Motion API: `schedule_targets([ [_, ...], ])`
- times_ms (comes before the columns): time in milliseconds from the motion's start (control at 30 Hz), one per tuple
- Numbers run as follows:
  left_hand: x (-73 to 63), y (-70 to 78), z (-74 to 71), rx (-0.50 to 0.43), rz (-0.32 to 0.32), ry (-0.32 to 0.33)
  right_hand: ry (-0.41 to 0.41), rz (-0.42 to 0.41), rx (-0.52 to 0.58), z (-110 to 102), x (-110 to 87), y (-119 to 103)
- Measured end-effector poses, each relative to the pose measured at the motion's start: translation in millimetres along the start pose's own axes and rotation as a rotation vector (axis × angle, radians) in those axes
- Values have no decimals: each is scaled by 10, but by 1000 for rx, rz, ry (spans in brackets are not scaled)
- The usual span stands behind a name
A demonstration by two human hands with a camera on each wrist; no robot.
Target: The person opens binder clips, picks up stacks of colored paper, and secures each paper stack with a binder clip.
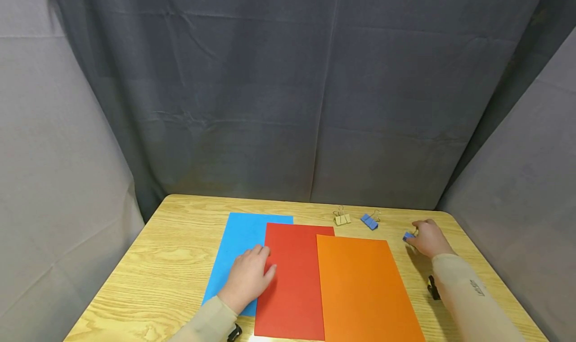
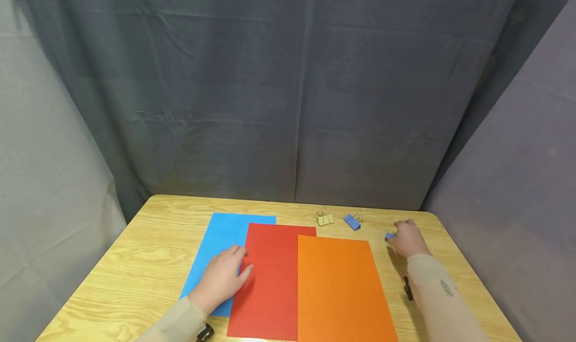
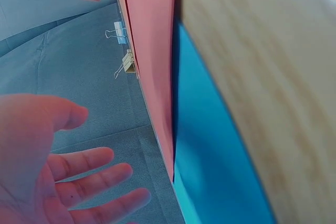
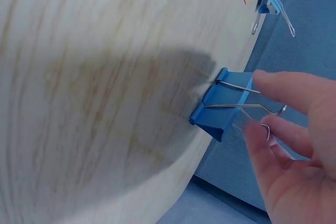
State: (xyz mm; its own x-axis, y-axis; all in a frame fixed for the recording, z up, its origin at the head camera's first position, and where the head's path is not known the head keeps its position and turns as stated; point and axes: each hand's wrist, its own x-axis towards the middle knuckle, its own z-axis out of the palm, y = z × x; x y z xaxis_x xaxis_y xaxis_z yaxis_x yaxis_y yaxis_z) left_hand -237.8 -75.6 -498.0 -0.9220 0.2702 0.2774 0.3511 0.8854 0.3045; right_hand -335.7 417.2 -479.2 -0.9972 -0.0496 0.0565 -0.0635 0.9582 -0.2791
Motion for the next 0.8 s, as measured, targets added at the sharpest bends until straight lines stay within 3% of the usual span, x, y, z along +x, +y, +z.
schedule_targets([
  [533,-10,16,-20,-2,4,2,10,-41,-171,-135,-69,-108],
  [800,-12,22,-15,-2,0,-7,6,-63,-161,-158,-57,-109],
])
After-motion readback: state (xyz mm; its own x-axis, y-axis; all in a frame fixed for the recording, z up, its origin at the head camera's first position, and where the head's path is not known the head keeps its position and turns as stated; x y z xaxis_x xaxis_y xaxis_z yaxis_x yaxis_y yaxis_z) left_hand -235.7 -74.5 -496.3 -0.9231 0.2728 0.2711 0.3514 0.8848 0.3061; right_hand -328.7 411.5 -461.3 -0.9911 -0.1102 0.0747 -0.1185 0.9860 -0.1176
